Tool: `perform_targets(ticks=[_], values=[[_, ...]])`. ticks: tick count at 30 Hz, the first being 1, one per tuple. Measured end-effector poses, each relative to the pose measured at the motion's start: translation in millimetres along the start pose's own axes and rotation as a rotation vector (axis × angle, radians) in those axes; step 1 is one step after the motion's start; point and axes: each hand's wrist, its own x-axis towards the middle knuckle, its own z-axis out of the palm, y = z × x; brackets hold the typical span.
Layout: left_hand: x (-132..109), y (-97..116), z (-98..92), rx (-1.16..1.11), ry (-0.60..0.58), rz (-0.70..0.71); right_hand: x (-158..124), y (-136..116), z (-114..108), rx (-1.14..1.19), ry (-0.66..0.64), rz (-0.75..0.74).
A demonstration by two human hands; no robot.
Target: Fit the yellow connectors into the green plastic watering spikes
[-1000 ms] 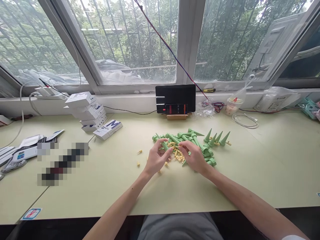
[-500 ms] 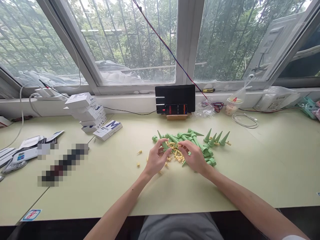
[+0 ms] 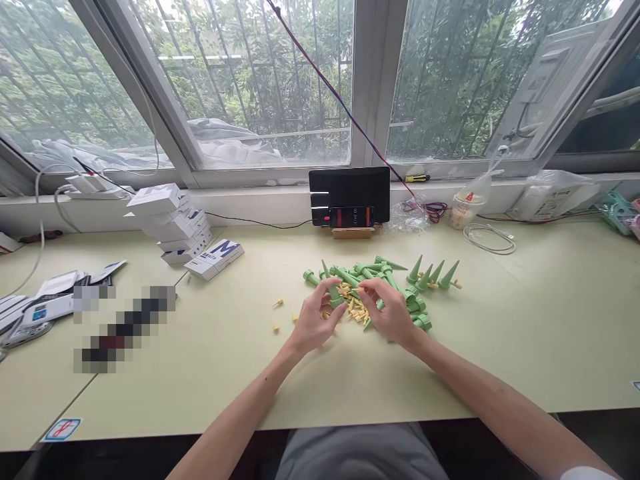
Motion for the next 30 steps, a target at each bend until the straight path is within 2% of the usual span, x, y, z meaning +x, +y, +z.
perform_targets(ticks=[7, 14, 18, 30], values=[[-1, 5, 1.4, -0.136, 0.007, -0.032, 0, 0, 0, 0.011, -0.033, -0.023], [-1, -3, 1.3, -0.006, -0.055, 0.086, 0, 2, 0, 0.011, -0.08, -0.036], [-1, -3, 1.8, 0.025, -0.071, 0.105, 1, 2, 0, 0.013, -0.083, -0.039], [-1, -9, 1.1, -0.065, -0.076, -0.014, 0, 0, 0, 0.072, -0.132, -0.041]])
